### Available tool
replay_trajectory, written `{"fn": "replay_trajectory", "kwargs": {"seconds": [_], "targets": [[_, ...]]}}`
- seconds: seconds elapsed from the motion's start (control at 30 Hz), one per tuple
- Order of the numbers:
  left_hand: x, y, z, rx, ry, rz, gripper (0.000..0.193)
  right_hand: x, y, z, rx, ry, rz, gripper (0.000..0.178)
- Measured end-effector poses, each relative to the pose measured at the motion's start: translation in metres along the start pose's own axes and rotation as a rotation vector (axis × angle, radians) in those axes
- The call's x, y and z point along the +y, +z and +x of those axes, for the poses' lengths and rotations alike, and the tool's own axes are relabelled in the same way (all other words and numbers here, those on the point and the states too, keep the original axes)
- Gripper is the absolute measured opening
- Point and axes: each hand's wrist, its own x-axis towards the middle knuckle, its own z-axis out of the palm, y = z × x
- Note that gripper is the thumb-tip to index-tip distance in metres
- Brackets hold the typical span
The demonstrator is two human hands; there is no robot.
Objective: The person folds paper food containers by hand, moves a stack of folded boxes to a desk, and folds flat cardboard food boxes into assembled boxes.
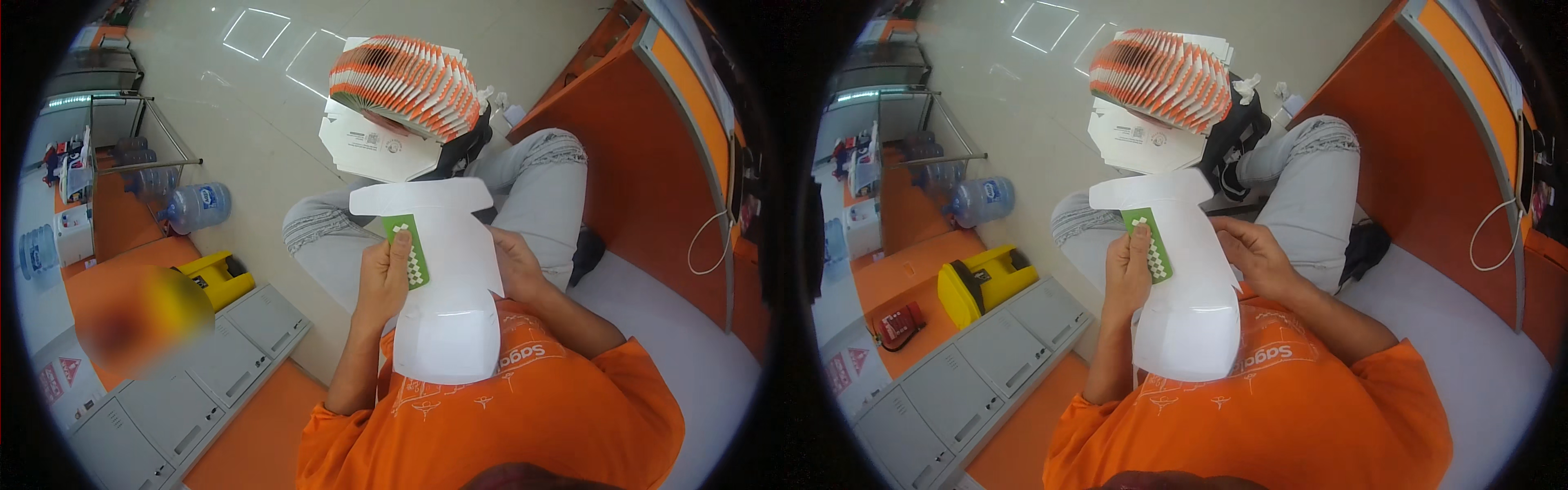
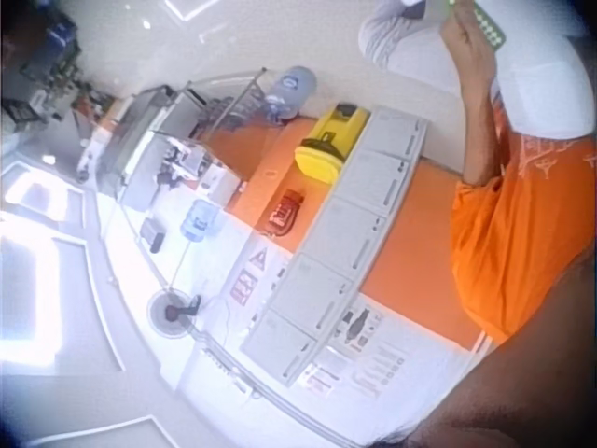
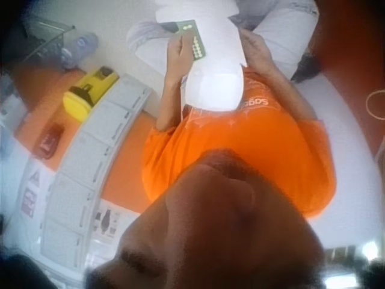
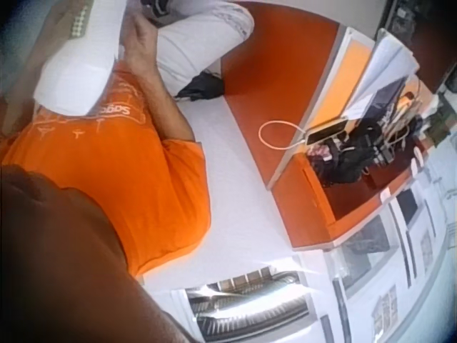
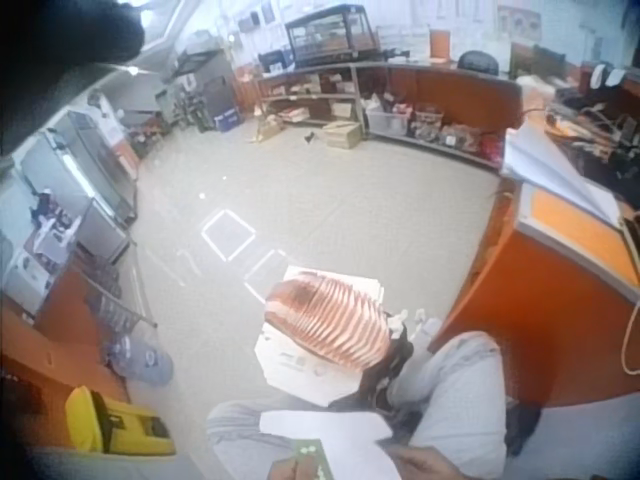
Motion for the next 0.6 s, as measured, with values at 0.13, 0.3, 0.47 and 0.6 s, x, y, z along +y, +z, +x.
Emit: {"fn": "replay_trajectory", "kwargs": {"seconds": [0.13, 0.3, 0.47, 0.6], "targets": [[0.005, 0.003, 0.003, 0.028, 0.012, -0.026, 0.05, 0.001, -0.011, 0.0, -0.114, -0.068, 0.193, 0.049], [0.013, 0.01, 0.005, 0.022, 0.111, 0.117, 0.048, 0.0, -0.004, -0.002, -0.012, -0.129, -0.036, 0.045], [-0.002, 0.004, 0.001, 0.046, 0.147, 0.178, 0.041, 0.01, 0.001, 0.01, 0.2, -0.224, -0.29, 0.025], [0.009, 0.001, 0.003, 0.025, 0.134, 0.07, 0.033, 0.009, 0.003, 0.009, 0.171, -0.288, -0.433, 0.037]]}}
